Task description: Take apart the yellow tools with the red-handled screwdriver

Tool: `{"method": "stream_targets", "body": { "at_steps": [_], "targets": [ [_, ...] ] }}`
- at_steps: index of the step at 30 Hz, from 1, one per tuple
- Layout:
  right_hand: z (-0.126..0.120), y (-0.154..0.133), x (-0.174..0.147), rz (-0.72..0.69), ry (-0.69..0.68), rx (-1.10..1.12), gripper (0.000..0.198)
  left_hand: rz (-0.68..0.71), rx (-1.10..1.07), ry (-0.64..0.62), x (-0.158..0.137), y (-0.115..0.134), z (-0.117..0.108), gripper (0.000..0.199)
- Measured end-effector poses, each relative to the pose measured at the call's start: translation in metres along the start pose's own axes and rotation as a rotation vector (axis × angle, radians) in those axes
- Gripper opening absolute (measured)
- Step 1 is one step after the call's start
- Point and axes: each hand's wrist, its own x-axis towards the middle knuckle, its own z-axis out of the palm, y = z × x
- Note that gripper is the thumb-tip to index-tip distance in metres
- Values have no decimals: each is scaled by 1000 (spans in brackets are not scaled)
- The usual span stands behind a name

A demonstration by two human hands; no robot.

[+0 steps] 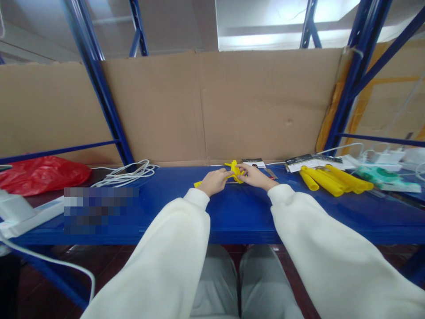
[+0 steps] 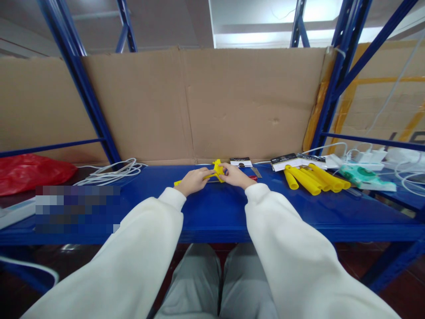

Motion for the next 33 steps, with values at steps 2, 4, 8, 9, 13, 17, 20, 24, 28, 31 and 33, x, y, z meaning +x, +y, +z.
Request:
{"method": "stream_targets", "body": {
  "at_steps": [2, 4, 8, 9, 13, 17, 20, 24, 28, 31, 33],
  "targets": [
    [1, 2, 1, 24, 39, 16, 37, 7, -7, -5, -1, 1, -1, 50],
    [2, 3, 2, 65, 70, 46, 39, 8, -11, -9, -1, 2, -1, 51],
    [3, 5, 4, 119, 112, 135, 41, -1, -12, -8, 0, 1, 0, 53],
    [3, 5, 5, 128, 127, 156, 40, -3, -15, -4, 0, 1, 0, 52],
    [1, 7, 6, 199, 81, 186, 25, -17, -26, 3, 0, 0, 1, 50],
    [-5, 6, 4, 154, 69, -22, 11, -42, -26, 4, 0, -1, 2, 50],
    [-11, 4, 3, 108, 96, -239, 10, -55, -27, 12, 0, -3, 2, 49],
    [-18, 4, 1, 255, 114, -362, 13, -66, -35, 39, 1, -5, 4, 48],
    [-22, 11, 1, 368, 274, -335, 18, -87, -51, 43, 2, -7, 6, 47],
    [-23, 19, 2, 441, 390, -173, 27, -103, -61, 53, 2, -8, 7, 47],
    [-24, 25, 3, 483, 463, -49, 34, -107, -63, 53, 2, -9, 7, 47]
  ]
}}
